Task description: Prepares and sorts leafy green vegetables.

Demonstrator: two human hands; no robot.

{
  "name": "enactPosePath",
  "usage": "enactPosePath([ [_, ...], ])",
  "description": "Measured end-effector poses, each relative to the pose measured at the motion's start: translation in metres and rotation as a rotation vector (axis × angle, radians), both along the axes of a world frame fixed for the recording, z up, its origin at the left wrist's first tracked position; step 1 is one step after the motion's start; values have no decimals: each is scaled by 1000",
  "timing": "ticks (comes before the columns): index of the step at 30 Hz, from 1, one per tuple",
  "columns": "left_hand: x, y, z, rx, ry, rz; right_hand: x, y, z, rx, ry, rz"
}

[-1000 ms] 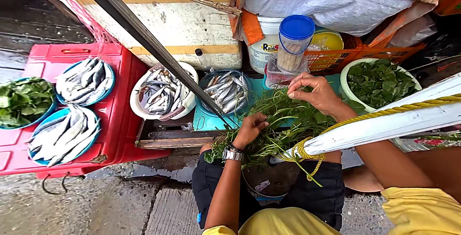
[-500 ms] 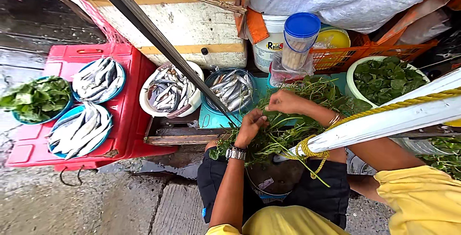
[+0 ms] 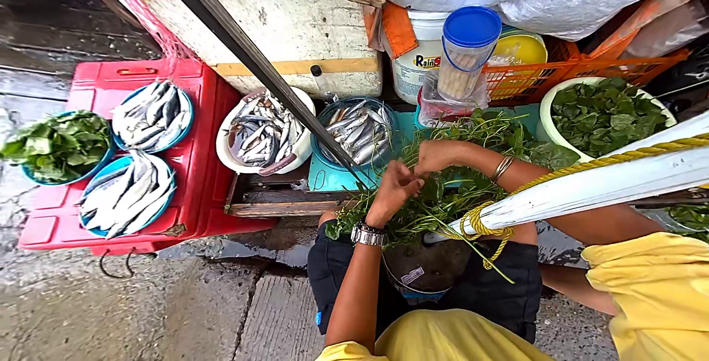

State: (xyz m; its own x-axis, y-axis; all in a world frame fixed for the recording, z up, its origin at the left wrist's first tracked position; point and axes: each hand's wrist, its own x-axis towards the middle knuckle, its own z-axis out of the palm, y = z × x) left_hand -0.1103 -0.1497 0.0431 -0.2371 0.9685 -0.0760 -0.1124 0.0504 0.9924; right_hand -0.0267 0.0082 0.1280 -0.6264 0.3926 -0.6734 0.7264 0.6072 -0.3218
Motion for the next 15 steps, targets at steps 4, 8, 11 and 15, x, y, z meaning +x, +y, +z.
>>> enactPosePath([
  [4,-6,-7,-1,42,45,-16,2,3,-6,-23,-14,52],
  [8,-15,-15,4,54,129,24,4,-8,-3,95,-124,163],
  [11,-21,-23,7,73,140,75,6,-17,-7,165,-128,215],
  [15,-26,-37,8,44,107,189,4,-20,-5,194,-142,239],
])
